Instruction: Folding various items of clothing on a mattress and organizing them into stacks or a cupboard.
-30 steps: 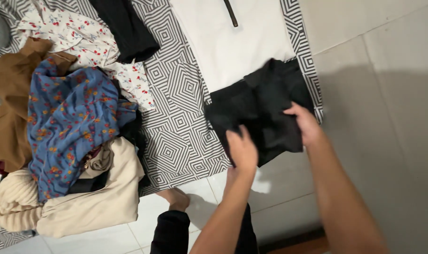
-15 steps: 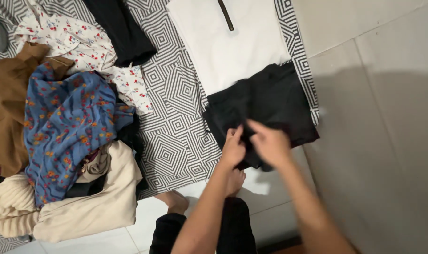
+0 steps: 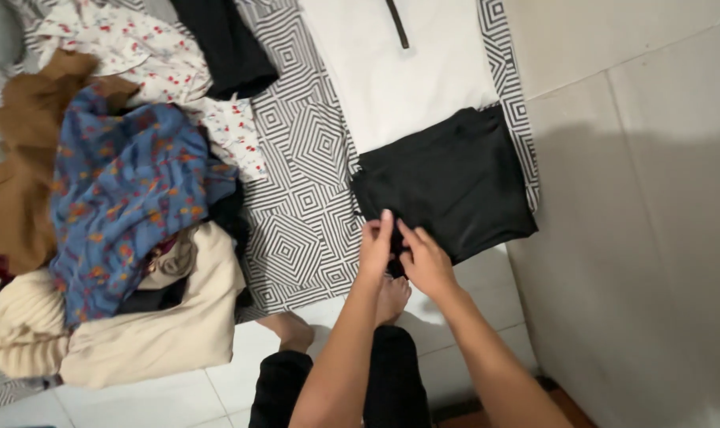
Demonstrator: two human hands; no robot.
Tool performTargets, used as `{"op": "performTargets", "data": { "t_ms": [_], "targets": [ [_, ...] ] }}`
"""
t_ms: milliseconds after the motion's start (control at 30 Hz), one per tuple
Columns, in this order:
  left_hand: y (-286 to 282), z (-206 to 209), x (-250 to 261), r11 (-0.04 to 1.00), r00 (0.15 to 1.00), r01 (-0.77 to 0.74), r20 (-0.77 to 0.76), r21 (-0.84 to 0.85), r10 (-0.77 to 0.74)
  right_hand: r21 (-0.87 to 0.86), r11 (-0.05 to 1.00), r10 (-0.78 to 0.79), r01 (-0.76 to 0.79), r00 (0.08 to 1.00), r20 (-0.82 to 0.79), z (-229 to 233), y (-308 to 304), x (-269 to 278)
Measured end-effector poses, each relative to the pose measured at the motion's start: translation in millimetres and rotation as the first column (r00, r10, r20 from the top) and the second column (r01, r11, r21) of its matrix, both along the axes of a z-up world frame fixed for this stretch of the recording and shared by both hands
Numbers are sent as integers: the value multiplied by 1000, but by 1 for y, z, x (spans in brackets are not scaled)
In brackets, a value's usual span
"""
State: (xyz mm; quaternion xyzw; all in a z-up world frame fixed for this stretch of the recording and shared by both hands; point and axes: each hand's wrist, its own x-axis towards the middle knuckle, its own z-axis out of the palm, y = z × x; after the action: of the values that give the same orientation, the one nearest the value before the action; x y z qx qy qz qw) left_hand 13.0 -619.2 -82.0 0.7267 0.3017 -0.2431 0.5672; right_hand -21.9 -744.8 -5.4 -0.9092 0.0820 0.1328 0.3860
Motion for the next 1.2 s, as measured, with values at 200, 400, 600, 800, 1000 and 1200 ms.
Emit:
{"op": "performTargets", "data": {
  "t_ms": [200, 400, 600, 800, 1000, 1200],
  "targets": [
    [26, -13, -6, 961, 988, -147, 14, -236, 155, 178, 979, -67, 98, 983, -171, 21, -3, 13],
    [118, 177, 38, 705, 923, -368, -144, -606, 358, 367, 879, -196, 305, 932, -305, 86, 7, 62],
    [248, 248, 38, 690, 861, -383, 34, -614, 508, 492, 830, -133, 263, 950, -284, 210, 87, 105],
    [353, 256, 0, 664, 787, -551, -49, -505, 615, 497, 787, -124, 365, 883, -452, 228, 207, 104],
    [431, 187, -63, 639, 713, -678, -113, -363, 692, 586, 801, 167, 124, 893, -418, 180, 319, 70],
    [500, 165, -88, 701, 740, -668, -125, -249, 661, 604, 797, 325, 28, 823, -467, 121, 403, 63]
  ]
}}
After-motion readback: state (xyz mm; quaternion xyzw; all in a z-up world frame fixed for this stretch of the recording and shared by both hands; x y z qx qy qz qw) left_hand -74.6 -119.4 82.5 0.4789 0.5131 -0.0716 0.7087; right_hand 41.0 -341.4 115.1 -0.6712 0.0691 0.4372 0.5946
